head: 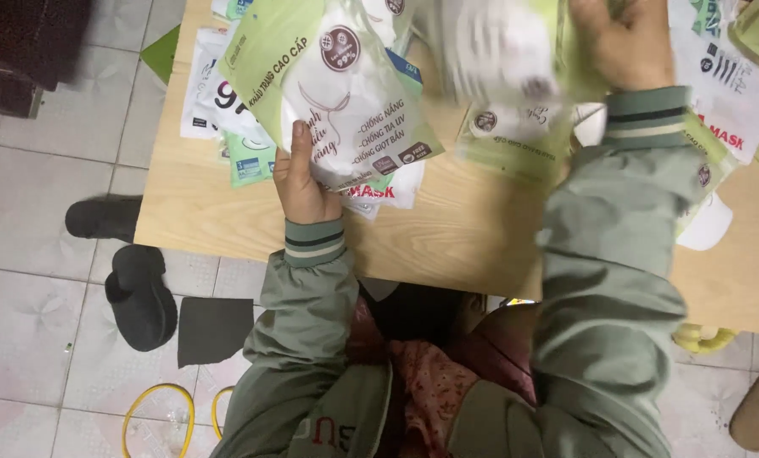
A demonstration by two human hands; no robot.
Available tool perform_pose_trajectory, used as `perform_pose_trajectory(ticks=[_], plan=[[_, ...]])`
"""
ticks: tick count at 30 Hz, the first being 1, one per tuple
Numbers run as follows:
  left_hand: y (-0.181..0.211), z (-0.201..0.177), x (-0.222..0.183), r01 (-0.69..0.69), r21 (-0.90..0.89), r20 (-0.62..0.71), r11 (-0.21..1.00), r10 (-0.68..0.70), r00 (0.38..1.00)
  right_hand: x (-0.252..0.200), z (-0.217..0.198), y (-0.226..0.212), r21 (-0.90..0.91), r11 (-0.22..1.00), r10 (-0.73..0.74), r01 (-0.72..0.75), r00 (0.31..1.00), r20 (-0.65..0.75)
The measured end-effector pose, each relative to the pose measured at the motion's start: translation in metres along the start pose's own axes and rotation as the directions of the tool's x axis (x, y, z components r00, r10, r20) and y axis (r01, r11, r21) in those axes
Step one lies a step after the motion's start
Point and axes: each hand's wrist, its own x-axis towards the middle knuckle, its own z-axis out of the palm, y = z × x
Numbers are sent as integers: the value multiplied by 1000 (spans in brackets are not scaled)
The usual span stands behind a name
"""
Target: Sorting and organizing white face masks and plastic packaging sleeves on a wooden table.
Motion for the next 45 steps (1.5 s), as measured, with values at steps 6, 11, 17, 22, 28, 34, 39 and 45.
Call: perform_pose_trajectory(ticks=[6, 11, 17, 22, 28, 34, 39, 45], plan=[[-3, -1, 1, 5, -37, -3, 999, -5, 1000, 7, 32, -18, -444, 847, 530, -291, 513, 675], [2, 5, 0, 8, -9, -20, 1000, -8, 1000, -9, 110, 46, -379, 905, 408, -192, 640, 651], [6, 8, -2, 11, 52, -34, 999, -9, 999, -41, 119, 24, -392, 916, 53, 85, 943, 330], [2, 9, -3, 25, 94, -31, 995, -22, 999, -110, 73, -29, -337, 869, 442, -362, 875, 198], [-27, 0, 0, -27, 109, -93, 994, 37, 995, -172, 161, 22, -353, 935, 32, -40, 999, -29], [-12, 9, -7, 58, 167, 1, 984, -59, 998, -133, 193, 12, -382, 919, 168, -100, 974, 151], [-11, 9, -8, 58, 167, 10, 984, -60, 998, -134, 218, 33, -502, 858, 217, -110, 963, 160], [-10, 5, -5, 40, 122, -26, 992, -37, 999, -79, 176, 22, -256, 964, 70, -68, 998, -2]])
